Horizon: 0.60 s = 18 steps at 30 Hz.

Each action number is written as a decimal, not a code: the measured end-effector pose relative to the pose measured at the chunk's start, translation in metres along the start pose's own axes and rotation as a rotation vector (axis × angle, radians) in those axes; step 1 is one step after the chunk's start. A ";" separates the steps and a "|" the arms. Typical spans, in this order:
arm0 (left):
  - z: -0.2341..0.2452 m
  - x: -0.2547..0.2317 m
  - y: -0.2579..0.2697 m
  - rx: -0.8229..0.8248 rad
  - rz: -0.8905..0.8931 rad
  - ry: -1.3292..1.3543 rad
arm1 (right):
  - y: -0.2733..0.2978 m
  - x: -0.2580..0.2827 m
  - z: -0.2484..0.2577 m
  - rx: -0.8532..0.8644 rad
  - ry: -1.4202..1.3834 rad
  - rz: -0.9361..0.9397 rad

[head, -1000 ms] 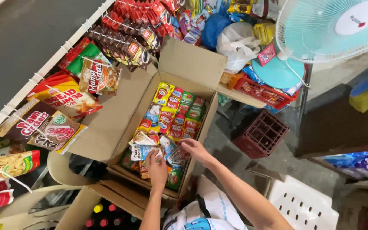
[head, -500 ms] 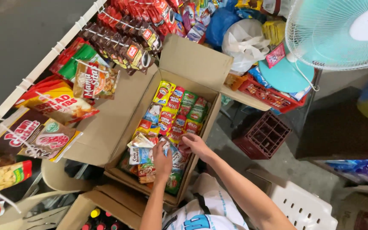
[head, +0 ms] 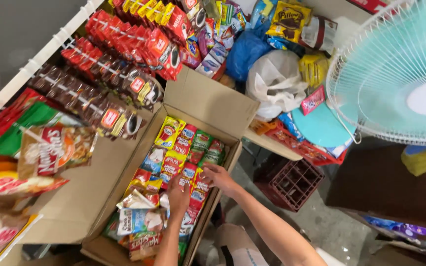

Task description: Organizing and hanging various snack and sauce packets onto display clips in a grocery store.

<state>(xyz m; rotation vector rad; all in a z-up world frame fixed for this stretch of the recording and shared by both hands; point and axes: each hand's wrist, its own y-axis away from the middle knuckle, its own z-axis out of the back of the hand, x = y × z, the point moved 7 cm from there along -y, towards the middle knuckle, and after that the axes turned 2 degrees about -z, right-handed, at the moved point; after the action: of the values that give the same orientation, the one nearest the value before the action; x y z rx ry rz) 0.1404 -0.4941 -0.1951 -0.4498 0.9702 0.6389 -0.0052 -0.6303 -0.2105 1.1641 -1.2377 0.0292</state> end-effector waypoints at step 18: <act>-0.061 0.088 -0.059 0.034 0.221 -0.076 | -0.127 -0.031 0.065 0.053 0.082 -0.083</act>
<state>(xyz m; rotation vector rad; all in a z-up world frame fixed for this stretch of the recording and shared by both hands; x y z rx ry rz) 0.1787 -0.5486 -0.2973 -0.2880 0.9639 0.8314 0.0095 -0.7182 -0.3260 1.2470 -1.1211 0.0479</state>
